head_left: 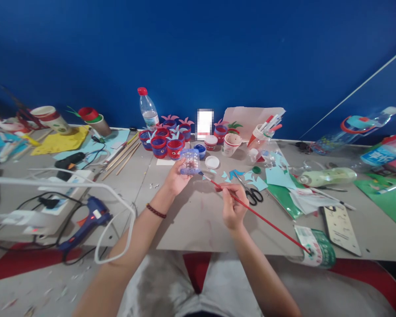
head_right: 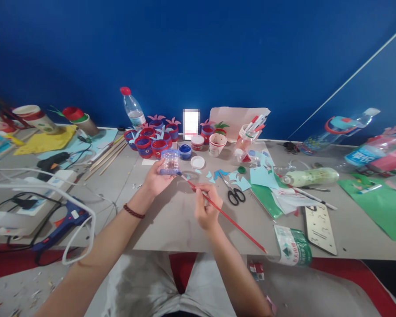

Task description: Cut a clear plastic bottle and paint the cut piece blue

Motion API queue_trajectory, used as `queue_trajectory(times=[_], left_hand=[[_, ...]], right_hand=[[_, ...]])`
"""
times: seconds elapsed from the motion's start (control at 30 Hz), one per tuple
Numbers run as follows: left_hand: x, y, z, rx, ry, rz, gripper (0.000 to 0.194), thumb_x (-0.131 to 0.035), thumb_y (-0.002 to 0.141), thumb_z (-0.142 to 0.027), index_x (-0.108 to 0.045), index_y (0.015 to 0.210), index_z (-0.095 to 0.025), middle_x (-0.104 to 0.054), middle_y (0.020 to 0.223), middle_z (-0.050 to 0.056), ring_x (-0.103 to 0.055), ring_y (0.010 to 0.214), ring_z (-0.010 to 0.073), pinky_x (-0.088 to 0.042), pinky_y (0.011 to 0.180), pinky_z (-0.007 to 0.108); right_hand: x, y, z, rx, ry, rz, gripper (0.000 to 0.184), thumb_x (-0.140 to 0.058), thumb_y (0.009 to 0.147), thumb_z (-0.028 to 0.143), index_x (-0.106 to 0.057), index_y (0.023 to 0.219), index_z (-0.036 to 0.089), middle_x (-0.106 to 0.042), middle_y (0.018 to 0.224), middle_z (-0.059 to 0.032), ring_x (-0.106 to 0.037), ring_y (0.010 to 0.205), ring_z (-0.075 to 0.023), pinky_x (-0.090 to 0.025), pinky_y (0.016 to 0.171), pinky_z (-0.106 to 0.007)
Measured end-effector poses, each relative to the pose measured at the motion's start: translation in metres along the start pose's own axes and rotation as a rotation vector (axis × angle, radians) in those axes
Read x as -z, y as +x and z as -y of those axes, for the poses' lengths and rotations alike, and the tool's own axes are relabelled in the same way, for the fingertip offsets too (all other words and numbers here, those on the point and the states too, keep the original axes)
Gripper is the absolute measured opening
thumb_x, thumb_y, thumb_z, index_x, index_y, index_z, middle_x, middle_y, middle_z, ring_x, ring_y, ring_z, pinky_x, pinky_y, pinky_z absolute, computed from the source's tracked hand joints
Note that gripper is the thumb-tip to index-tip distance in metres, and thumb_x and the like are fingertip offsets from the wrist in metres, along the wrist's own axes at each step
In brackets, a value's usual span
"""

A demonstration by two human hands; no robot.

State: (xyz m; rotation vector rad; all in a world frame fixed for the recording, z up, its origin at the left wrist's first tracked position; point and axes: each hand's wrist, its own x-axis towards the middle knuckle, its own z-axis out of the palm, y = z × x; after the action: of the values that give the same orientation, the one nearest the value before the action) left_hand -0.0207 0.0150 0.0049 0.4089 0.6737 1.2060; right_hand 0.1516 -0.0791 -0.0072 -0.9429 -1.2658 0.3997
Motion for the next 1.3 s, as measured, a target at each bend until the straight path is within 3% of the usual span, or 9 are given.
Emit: queue_trajectory(times=[0.13, 0.23, 0.47, 0.57, 0.67, 0.83, 1.03, 1.17, 1.3], left_hand=[[-0.003, -0.005, -0.002, 0.048, -0.042, 0.038, 0.026, -0.070, 0.078, -0.038, -0.069, 0.092, -0.016, -0.074, 0.085, 0.005, -0.069, 0.083, 0.0193, -0.054, 0.080, 0.033], [-0.005, -0.007, -0.001, 0.051, -0.034, 0.100, 0.031, -0.068, 0.080, -0.041, -0.070, 0.098, -0.015, -0.075, 0.093, 0.008, -0.070, 0.090, 0.0214, -0.053, 0.082, 0.033], [0.002, -0.004, 0.006, 0.016, 0.115, 0.312, 0.036, -0.073, 0.075, -0.046, -0.074, 0.097, -0.017, -0.077, 0.100, 0.008, -0.069, 0.103, 0.0274, -0.050, 0.093, 0.038], [0.004, -0.006, 0.008, 0.055, 0.213, 0.436, 0.047, -0.076, 0.072, -0.052, -0.076, 0.102, -0.016, -0.076, 0.107, 0.011, -0.068, 0.106, 0.0305, -0.047, 0.096, 0.041], [0.002, -0.008, 0.009, 0.054, 0.288, 0.489, 0.055, -0.077, 0.071, -0.055, -0.075, 0.108, -0.015, -0.074, 0.116, 0.014, -0.067, 0.109, 0.0313, -0.046, 0.097, 0.040], [-0.002, -0.011, 0.009, -0.017, 0.339, 0.452, 0.052, -0.080, 0.069, -0.053, -0.077, 0.107, -0.016, -0.075, 0.114, 0.014, -0.066, 0.112, 0.0320, -0.044, 0.101, 0.042], [-0.002, -0.006, 0.012, -0.087, 0.382, 0.256, 0.046, -0.087, 0.064, -0.043, -0.076, 0.099, -0.016, -0.076, 0.103, 0.011, -0.067, 0.101, 0.0255, -0.044, 0.095, 0.036], [0.000, -0.002, 0.018, -0.172, 0.395, 0.134, 0.032, -0.087, 0.066, -0.033, -0.075, 0.092, -0.019, -0.075, 0.094, 0.005, -0.066, 0.093, 0.0207, -0.044, 0.091, 0.032], [-0.005, -0.003, 0.021, -0.210, 0.498, 0.129, 0.027, -0.087, 0.065, -0.025, -0.077, 0.089, -0.022, -0.075, 0.099, 0.007, -0.064, 0.100, 0.0242, -0.045, 0.095, 0.035]], right_hand=[[-0.003, 0.003, 0.002, -0.056, 0.110, -0.125, 0.009, -0.057, 0.095, 0.028, -0.065, 0.093, 0.024, -0.071, 0.083, -0.0017, -0.072, 0.074, -0.0182, -0.059, 0.068, -0.033], [-0.005, 0.006, 0.005, -0.130, 0.136, -0.139, 0.020, -0.051, 0.099, 0.035, -0.067, 0.099, 0.023, -0.073, 0.092, -0.0045, -0.071, 0.075, -0.0184, -0.059, 0.071, -0.035], [-0.002, 0.024, 0.011, -0.324, 0.200, 0.072, 0.027, -0.047, 0.100, 0.046, -0.060, 0.114, 0.027, -0.064, 0.124, -0.0057, -0.073, 0.097, -0.0207, -0.053, 0.098, -0.046], [-0.001, 0.033, 0.015, -0.399, 0.230, 0.152, 0.029, -0.057, 0.095, 0.047, -0.056, 0.117, 0.028, -0.058, 0.132, -0.0071, -0.071, 0.104, -0.0225, -0.054, 0.099, -0.045], [-0.002, 0.041, 0.015, -0.414, 0.272, 0.206, 0.035, -0.067, 0.088, 0.045, -0.053, 0.115, 0.029, -0.057, 0.133, -0.0072, -0.069, 0.107, -0.0227, -0.057, 0.094, -0.041], [-0.010, 0.051, 0.002, -0.419, 0.290, 0.232, 0.042, -0.074, 0.081, 0.042, -0.051, 0.112, 0.028, -0.056, 0.134, -0.0072, -0.070, 0.104, -0.0198, -0.059, 0.086, -0.035], [-0.016, 0.048, -0.019, -0.407, 0.295, 0.185, 0.046, -0.076, 0.076, 0.044, -0.051, 0.110, 0.027, -0.059, 0.128, -0.0070, -0.070, 0.093, -0.0157, -0.060, 0.079, -0.030], [-0.010, 0.043, -0.024, -0.382, 0.219, 0.122, 0.044, -0.076, 0.078, 0.040, -0.052, 0.113, 0.028, -0.055, 0.131, -0.0062, -0.068, 0.100, -0.0161, -0.059, 0.080, -0.030], [-0.004, 0.041, -0.026, -0.372, 0.155, 0.059, 0.043, -0.075, 0.080, 0.036, -0.052, 0.115, 0.027, -0.059, 0.125, -0.0053, -0.068, 0.099, -0.0158, -0.058, 0.077, -0.028]])
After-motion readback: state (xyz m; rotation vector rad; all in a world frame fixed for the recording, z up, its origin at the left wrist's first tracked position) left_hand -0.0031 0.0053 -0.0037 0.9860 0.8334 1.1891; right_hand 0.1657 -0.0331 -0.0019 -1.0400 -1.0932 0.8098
